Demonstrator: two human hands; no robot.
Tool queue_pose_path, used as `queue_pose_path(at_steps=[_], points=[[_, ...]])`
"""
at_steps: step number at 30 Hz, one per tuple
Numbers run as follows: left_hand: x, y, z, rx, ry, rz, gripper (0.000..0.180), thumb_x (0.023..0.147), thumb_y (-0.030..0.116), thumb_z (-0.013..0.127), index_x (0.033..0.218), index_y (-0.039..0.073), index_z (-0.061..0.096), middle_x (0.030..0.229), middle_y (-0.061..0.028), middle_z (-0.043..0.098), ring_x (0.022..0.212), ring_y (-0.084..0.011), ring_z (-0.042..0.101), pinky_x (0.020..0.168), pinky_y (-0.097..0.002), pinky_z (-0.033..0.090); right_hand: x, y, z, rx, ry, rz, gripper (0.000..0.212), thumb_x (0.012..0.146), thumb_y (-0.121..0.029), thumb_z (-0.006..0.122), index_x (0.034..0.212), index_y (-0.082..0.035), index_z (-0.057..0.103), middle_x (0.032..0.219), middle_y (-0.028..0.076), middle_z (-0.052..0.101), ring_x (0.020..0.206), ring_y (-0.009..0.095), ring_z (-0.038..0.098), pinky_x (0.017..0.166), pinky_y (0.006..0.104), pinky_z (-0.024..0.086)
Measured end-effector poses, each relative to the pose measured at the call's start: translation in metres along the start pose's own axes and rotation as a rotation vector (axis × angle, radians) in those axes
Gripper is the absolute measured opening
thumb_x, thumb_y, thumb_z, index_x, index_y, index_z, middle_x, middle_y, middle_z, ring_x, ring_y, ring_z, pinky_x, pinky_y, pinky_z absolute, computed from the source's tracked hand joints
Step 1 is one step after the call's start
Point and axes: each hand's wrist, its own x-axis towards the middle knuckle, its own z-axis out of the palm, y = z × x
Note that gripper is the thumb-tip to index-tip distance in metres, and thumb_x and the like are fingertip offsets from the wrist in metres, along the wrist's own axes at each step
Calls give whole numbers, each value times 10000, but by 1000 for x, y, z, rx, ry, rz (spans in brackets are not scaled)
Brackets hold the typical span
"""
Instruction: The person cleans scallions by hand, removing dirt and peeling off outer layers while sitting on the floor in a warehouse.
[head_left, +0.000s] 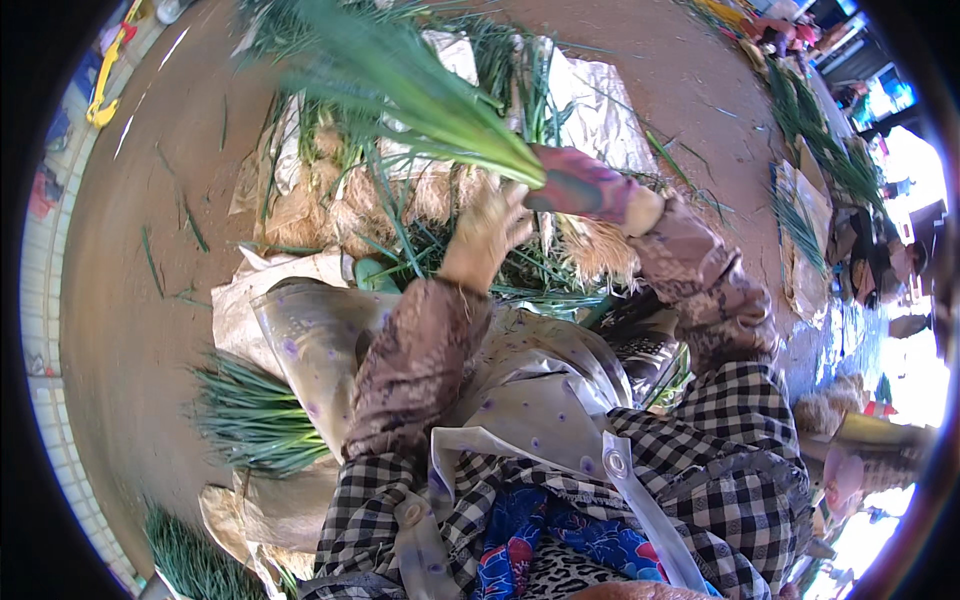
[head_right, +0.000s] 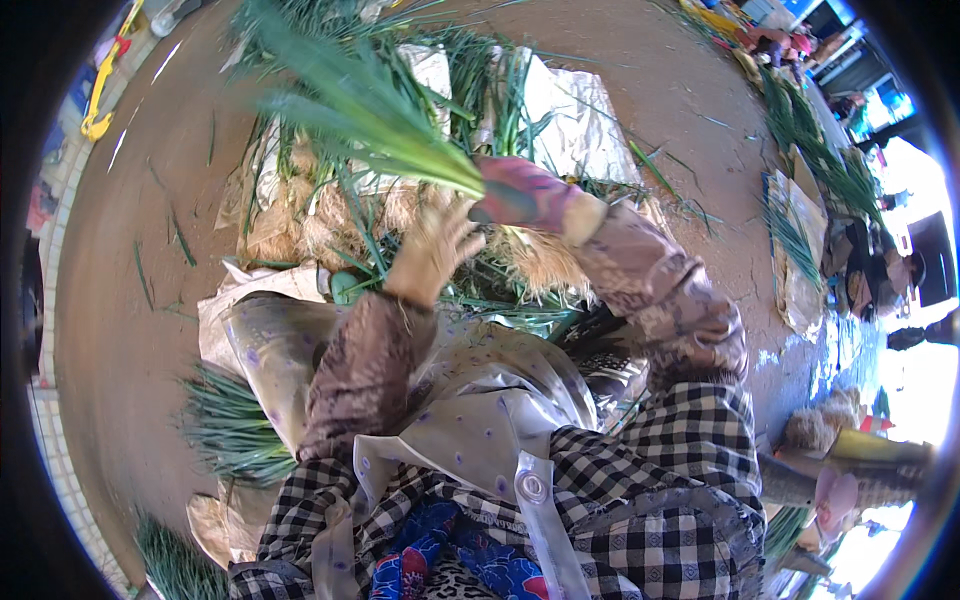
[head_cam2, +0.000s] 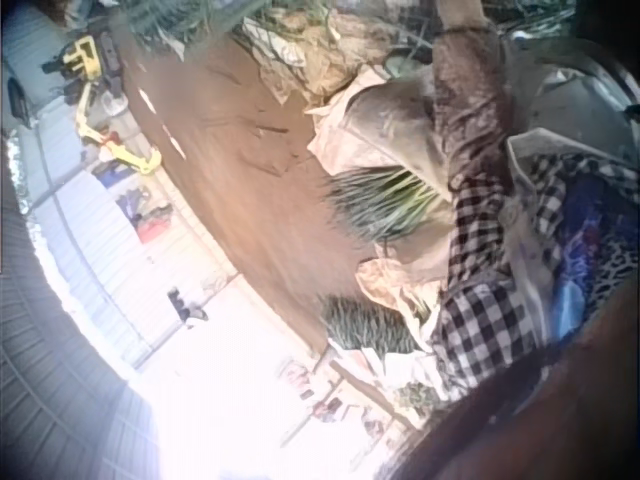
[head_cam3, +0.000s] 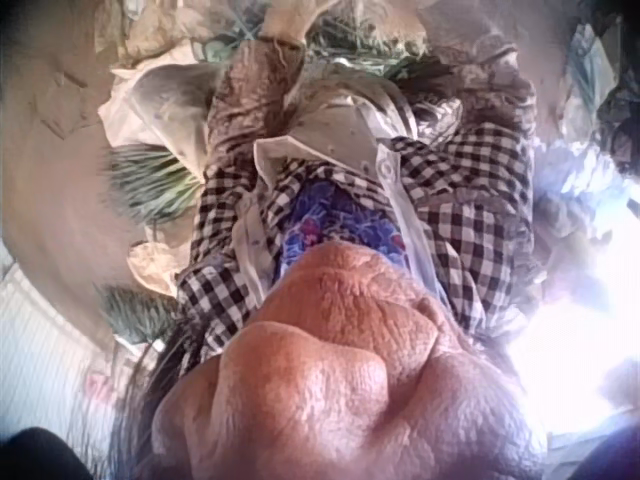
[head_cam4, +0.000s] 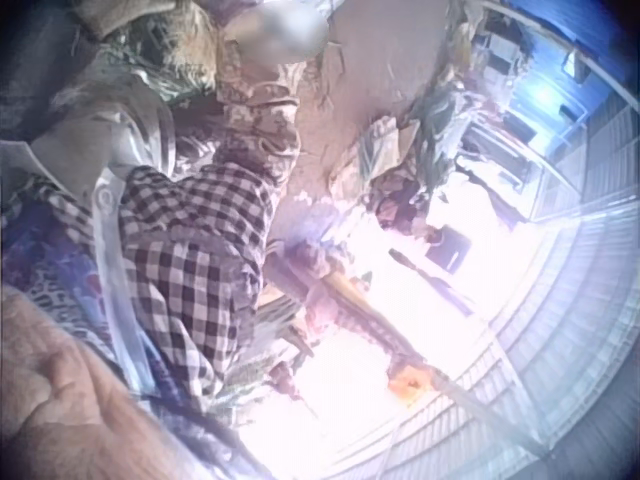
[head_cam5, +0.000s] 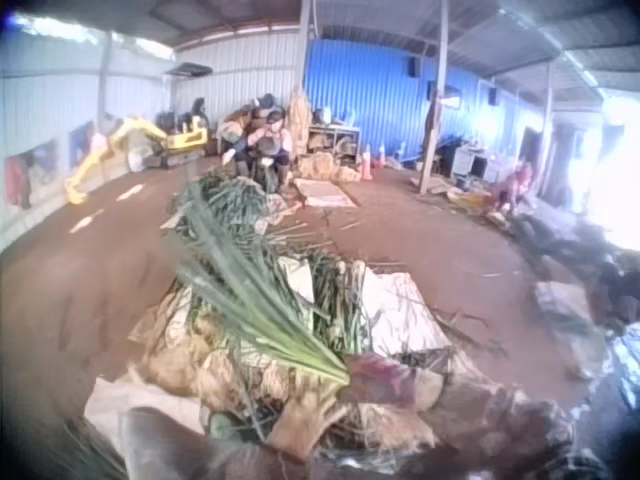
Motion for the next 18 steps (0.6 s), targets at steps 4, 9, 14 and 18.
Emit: queue_pose_path(at_steps=[4,9,14,18], points=[[59,37,-8,-477,115,158,348,822,295,541,986,-10,510,924,-127,595,858,-241,580,841,-386,446,25,-69,-26,-847,-39,63,352,732,-199,549,969,42,450,756,156,571,594,276,583,463,359,478],[74,105,-10,-711,109,411,109,696,-8,560,784,-4,496,700,-110,561,660,-185,592,725,-321,538,24,-69,-93,-914,348,-416,745,661,-398,657,1133,95,359,823,197,544,749,292,565,686,320,481],[62,191,6,-811,157,188,56,744,7,482,794,-3,504,730,-130,563,653,-183,587,708,-366,541,50,-49,-133,-177,281,-488,565,738,-211,635,1184,31,386,970,138,559,877,171,557,750,300,440],[56,234,-15,-568,164,747,41,754,19,472,745,-16,452,736,-111,524,677,-230,553,793,-455,484,38,-54,-140,700,271,-201,384,820,-257,504,1084,22,481,931,87,587,773,149,560,620,280,451]])
